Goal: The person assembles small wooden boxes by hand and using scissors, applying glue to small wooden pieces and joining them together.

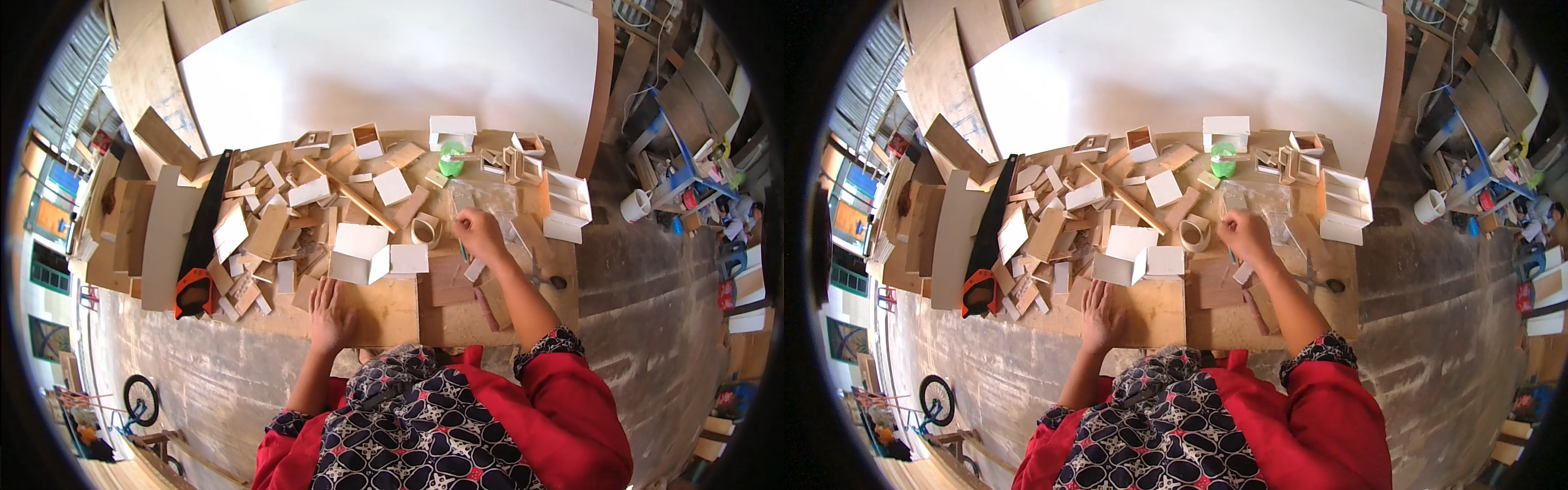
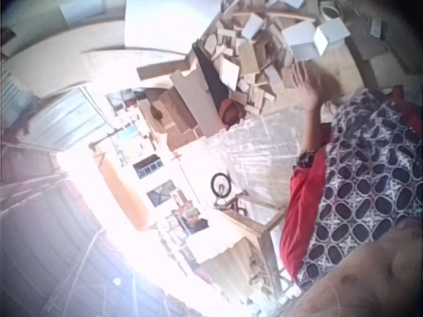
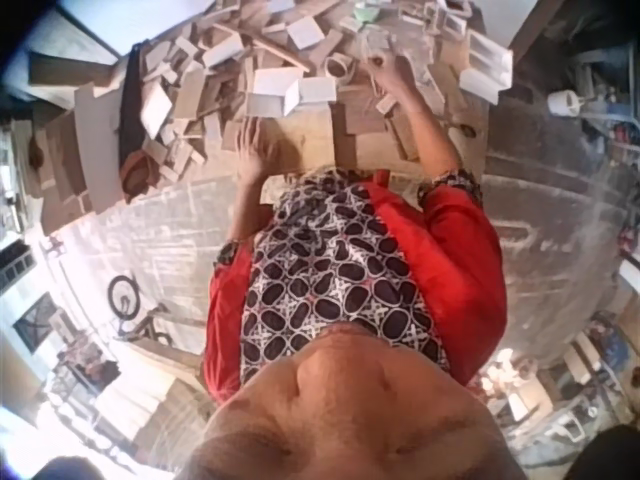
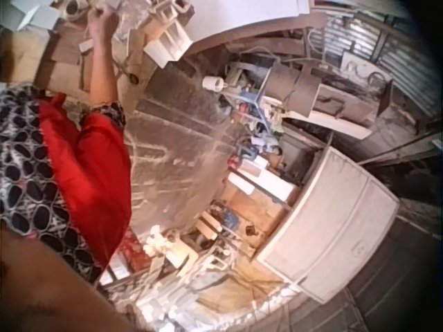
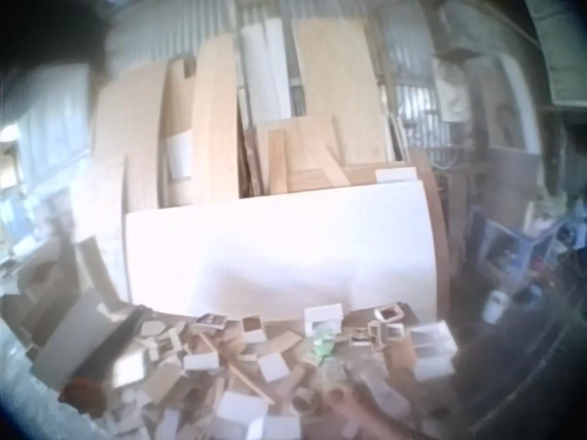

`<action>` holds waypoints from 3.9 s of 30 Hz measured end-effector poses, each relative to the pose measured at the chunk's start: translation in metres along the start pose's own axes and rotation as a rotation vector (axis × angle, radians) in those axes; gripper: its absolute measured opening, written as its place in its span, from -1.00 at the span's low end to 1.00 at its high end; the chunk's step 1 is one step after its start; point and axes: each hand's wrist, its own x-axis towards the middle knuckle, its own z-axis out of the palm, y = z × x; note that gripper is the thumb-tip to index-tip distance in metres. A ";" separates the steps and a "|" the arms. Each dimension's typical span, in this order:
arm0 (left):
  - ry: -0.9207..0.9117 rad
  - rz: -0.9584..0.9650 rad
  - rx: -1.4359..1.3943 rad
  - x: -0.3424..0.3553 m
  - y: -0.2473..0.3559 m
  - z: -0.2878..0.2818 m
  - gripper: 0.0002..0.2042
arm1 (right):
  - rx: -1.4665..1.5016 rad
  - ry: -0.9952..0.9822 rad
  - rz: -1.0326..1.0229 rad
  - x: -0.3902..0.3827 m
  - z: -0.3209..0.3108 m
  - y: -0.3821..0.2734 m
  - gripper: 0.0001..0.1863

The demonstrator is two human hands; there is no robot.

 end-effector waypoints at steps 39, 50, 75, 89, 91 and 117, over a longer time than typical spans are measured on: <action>0.008 0.028 -0.025 -0.003 0.000 -0.001 -0.37 | 0.042 -0.096 0.107 -0.019 -0.037 0.029 -0.74; 0.036 0.016 -0.017 -0.001 0.002 0.000 -0.35 | -0.441 -0.317 -0.226 -0.057 -0.041 0.011 -0.69; 0.039 0.094 -0.049 -0.003 -0.013 0.004 -0.36 | 0.184 -0.005 0.107 -0.093 -0.043 -0.027 -0.73; -0.235 0.069 -0.779 -0.079 0.013 -0.078 -0.58 | 0.591 -0.162 0.161 -0.171 0.051 -0.118 -0.87; -0.407 -0.057 -1.069 -0.087 0.015 -0.075 -0.54 | 0.280 -0.154 0.014 -0.182 0.072 -0.163 -0.87; -0.555 -0.273 -1.447 -0.148 -0.017 -0.093 -0.71 | 0.358 -0.306 -0.013 -0.238 0.143 -0.221 -0.85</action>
